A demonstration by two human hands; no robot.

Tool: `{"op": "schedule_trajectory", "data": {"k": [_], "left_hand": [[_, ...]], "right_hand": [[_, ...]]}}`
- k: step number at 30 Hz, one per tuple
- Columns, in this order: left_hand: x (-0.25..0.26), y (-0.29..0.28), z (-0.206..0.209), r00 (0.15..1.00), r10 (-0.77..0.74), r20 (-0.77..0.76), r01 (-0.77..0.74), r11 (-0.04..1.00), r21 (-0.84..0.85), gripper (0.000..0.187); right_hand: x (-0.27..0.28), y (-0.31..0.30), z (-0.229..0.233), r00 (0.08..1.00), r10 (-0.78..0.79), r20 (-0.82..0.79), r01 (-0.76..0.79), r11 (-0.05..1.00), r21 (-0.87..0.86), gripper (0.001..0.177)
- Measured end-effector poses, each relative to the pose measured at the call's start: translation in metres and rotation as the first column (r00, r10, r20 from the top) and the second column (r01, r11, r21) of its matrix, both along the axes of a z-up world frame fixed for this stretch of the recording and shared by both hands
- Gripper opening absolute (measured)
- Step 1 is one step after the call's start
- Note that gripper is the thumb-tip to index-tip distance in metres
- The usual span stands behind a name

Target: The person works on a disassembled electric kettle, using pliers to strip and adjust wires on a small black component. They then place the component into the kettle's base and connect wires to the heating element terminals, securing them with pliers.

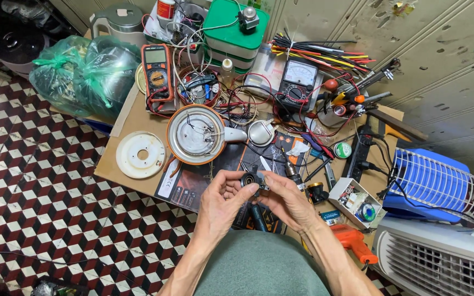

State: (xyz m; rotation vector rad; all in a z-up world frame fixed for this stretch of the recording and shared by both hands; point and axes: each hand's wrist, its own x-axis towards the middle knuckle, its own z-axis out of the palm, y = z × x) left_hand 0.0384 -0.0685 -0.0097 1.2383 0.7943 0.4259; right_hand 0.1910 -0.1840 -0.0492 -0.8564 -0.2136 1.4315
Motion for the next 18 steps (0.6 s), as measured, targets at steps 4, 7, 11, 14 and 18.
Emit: {"op": "schedule_trajectory", "data": {"k": [4, 7, 11, 14, 18], "left_hand": [[-0.004, 0.001, -0.001, 0.983, 0.067, -0.169, 0.015, 0.897, 0.441, 0.037], [-0.010, 0.003, -0.034, 0.972, 0.108, -0.207, -0.025, 0.929, 0.370, 0.043], [-0.034, 0.007, -0.103, 0.962, 0.102, -0.253, -0.125, 0.989, -0.077, 0.049], [-0.048, 0.007, -0.156, 0.941, 0.135, -0.310, -0.191, 0.969, -0.157, 0.055], [-0.051, 0.009, -0.216, 0.953, 0.144, -0.266, -0.192, 0.968, -0.164, 0.072]], "right_hand": [[-0.008, 0.003, -0.023, 0.999, -0.010, -0.034, 0.010, 1.000, 0.013, 0.042], [-0.021, 0.007, -0.049, 0.994, 0.002, -0.106, -0.003, 1.000, -0.007, 0.040], [-0.041, 0.009, -0.090, 0.994, 0.095, -0.052, -0.105, 0.968, -0.229, 0.046], [-0.047, -0.006, -0.100, 0.943, 0.204, 0.265, -0.051, 0.871, -0.489, 0.047], [-0.045, -0.051, -0.122, 0.465, 0.404, 0.788, 0.260, 0.788, -0.557, 0.040]]}}
